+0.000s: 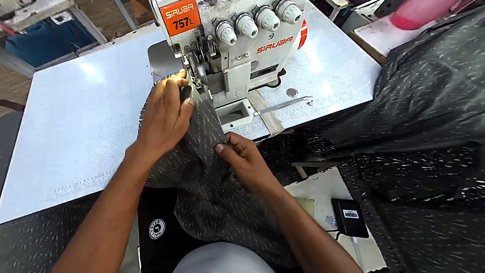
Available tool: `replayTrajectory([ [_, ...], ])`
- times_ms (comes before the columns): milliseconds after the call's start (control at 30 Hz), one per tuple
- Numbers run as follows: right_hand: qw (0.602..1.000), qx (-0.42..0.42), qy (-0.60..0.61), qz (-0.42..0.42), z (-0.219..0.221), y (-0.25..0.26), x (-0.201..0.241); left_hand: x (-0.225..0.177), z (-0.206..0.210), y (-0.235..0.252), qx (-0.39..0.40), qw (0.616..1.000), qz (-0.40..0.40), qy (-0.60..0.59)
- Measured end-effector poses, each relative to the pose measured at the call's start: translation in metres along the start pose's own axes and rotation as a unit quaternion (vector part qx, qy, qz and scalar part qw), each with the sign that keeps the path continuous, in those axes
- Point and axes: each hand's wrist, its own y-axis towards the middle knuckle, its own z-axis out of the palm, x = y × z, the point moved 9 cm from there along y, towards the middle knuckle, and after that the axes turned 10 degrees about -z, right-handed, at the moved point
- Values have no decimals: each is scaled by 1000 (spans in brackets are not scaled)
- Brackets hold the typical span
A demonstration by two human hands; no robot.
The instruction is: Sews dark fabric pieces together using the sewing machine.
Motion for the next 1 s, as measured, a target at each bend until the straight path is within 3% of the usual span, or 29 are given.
replayTrajectory([
  [133,1000,-2,8,-8,5,16,4,24,1,33,32,999,8,3],
  [267,999,-24,19,-13,5,24,11,45,5,64,79,996,-34,3],
  [367,1000,-15,19,-9,10,21,8,55,-2,71,39,997,-35,-57],
  [500,999,28,12,32,10,-37,-7,75,-36,-5,-70,986,-74,-132],
  [600,996,52,9,65,0,-77,-20,109,-24,-83,19,980,-188,-60],
  [667,996,55,18,66,-5,-89,-22,123,-16,-124,70,975,-210,19],
  [1000,997,30,16,70,-19,-100,-26,140,-25,-139,11,987,-158,40],
])
